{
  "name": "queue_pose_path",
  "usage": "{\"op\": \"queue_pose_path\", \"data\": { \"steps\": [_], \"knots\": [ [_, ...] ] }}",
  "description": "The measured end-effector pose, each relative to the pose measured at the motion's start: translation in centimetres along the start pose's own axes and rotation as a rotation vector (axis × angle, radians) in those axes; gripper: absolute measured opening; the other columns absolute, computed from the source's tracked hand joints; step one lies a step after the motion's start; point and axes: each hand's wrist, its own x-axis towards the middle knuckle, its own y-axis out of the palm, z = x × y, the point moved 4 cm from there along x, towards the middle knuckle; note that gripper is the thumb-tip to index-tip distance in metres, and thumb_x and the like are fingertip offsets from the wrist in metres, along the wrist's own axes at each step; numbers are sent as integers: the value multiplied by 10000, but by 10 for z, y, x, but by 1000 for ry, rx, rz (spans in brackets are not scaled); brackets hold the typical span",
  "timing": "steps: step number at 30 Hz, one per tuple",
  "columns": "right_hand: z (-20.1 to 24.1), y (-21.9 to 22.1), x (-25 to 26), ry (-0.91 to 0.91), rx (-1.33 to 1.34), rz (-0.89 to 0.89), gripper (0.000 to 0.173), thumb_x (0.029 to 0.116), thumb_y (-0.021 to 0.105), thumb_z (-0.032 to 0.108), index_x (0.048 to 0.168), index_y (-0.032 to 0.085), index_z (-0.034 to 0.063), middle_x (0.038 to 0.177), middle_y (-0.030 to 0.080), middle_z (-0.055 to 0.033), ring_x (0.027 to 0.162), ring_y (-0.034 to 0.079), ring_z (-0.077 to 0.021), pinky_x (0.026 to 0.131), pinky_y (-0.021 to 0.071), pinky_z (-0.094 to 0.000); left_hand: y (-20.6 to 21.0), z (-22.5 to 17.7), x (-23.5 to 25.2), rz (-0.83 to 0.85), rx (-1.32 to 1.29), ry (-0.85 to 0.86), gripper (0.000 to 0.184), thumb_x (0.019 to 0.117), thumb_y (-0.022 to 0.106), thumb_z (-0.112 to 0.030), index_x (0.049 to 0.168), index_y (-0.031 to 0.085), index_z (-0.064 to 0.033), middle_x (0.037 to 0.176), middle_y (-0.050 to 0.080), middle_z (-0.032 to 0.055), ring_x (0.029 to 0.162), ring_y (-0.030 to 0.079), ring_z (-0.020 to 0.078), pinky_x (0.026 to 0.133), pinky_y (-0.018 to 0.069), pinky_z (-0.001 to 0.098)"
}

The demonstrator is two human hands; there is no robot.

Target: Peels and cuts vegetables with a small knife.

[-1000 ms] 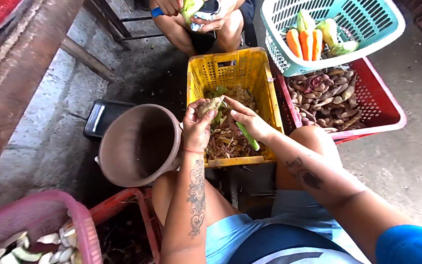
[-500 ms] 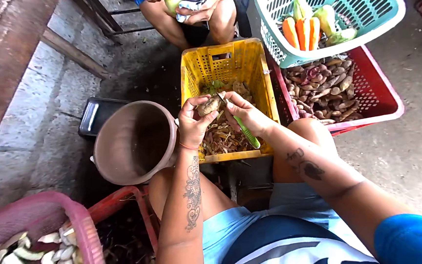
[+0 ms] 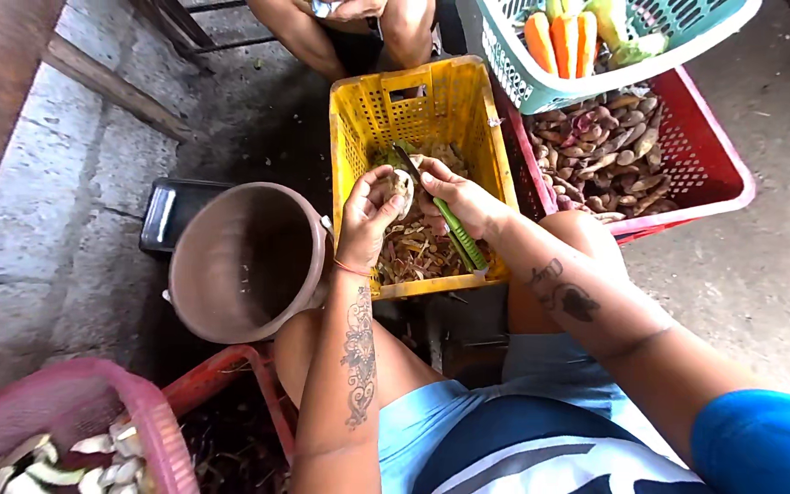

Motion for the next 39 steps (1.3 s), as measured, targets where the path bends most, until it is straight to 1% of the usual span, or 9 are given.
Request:
{"op": "queue_pose_path", "data": {
  "steps": [1,3,6,9,12,16,24,30,39],
  "knots": [
    [0,-2,0,7,-45,-11,498,1128,314,229,1608,187,271,699,445,11,483,450,-90,430,425,-220,0,1,0,-12,-88,-31,459,971,547,-41,1417,439,-49,1130,664,10,1003,663,96,916,562,299],
    [1,-2,1,-23,-143,-11,620,1126,325,208,1654,10,292,719,467,-8,495,470,-103,442,443,-236,0,2,1,-45,-234,-75,388,1009,432,-123,1395,469,-139,1080,666,-13,882,674,82,771,586,246],
    [3,4,-1,-141,-339,-18,582,1117,343,204,1653,118,217,764,499,-20,515,460,-89,470,430,-233,2,-1,2,-161,-334,-104,359,1026,278,-197,1229,573,-161,881,676,-16,615,618,40,515,512,157],
    [-1,11,-7,-246,-656,4,523,1103,332,251,1621,278,197,862,574,-61,599,487,-128,558,446,-322,3,1,3,-339,-295,-128,493,1115,112,-328,1107,576,-162,713,575,-48,465,449,21,414,374,147],
    [-4,22,-12,-392,-975,55,526,1077,379,248,1591,348,143,868,654,-102,696,624,-241,659,533,-491,4,3,4,-462,-406,-162,526,1121,109,-386,1087,581,-158,704,601,-24,472,474,36,417,384,167],
    [-7,35,-18,-587,-1229,83,525,1046,471,218,1550,417,81,862,705,-135,697,679,-320,629,542,-540,5,4,7,-471,-642,-144,384,1120,196,-260,1048,560,-165,775,607,-18,651,609,60,583,514,190],
    [-6,32,-16,-690,-1316,50,537,1035,471,200,1550,423,55,825,701,-124,640,658,-304,570,529,-508,6,2,9,-431,-532,-121,298,1114,254,-275,1036,536,-222,797,571,-57,701,592,35,627,512,183],
    [-7,31,-14,-653,-1327,74,532,1048,463,204,1564,423,81,901,728,-158,720,695,-342,640,552,-540,8,0,9,-470,-501,-136,562,1110,76,-477,1056,564,-203,772,596,-56,678,606,43,617,530,205],
    [-9,31,-13,-684,-1390,74,522,1051,469,207,1562,439,105,980,738,-158,763,711,-348,639,560,-532,10,0,6,-503,-546,-249,461,1130,175,-388,996,573,-198,713,559,-54,622,579,51,581,513,200]
  ]
}}
